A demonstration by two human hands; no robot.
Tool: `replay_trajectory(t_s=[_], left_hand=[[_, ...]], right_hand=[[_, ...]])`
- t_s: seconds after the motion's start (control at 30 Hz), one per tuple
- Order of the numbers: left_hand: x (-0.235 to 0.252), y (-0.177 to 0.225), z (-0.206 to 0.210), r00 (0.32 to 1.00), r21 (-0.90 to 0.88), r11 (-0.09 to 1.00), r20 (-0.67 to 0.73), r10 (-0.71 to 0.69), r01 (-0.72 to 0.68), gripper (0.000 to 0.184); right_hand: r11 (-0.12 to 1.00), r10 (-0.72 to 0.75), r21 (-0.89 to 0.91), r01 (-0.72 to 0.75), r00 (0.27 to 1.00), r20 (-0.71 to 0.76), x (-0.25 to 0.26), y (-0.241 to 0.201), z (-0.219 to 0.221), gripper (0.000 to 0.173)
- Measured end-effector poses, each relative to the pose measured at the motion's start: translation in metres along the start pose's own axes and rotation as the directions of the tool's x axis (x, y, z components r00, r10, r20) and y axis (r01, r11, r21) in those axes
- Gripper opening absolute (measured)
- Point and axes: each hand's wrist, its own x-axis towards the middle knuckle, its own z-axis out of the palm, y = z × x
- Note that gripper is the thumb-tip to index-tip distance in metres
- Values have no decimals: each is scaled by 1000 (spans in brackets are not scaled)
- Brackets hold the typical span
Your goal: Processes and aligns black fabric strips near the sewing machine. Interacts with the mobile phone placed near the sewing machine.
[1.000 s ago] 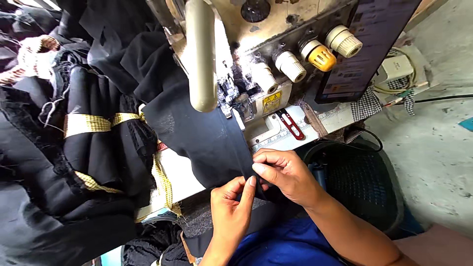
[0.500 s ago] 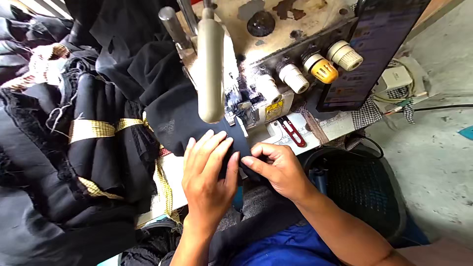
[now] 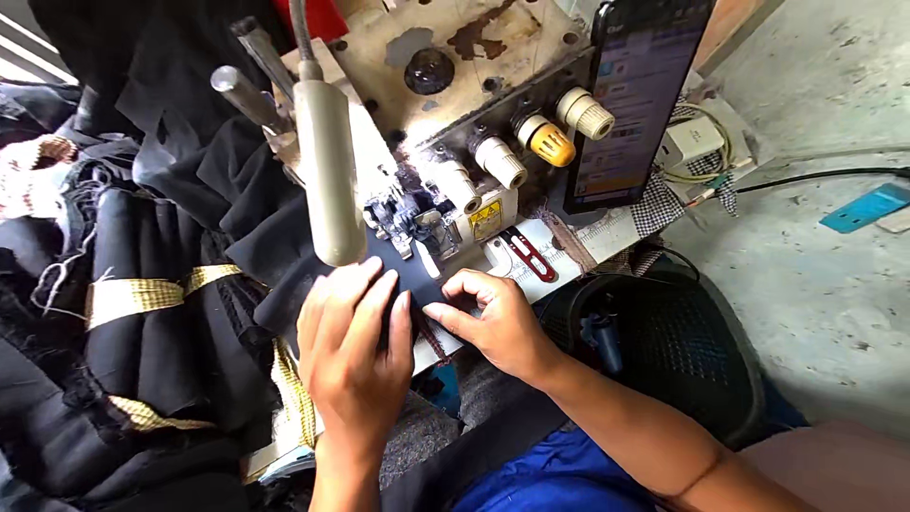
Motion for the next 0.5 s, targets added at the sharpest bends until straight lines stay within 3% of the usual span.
replay_trajectory(t_s=[0.1,0.3,0.5], left_hand=[[-14,11,1,999,22,1000,-37,-22,22,17],[-22,9,3,999,2,1000,-35,-27,27,20],[-20,10,1,999,-13,999,-21,-34,34,22]], right_hand=[[996,1,-84,2,999,37,-11,-1,-6,18],[967,-132,-224,123,991,-25,-21,-24,-4,24],[954,-173,-253,158,984,-36,-19,-33,-1,22]])
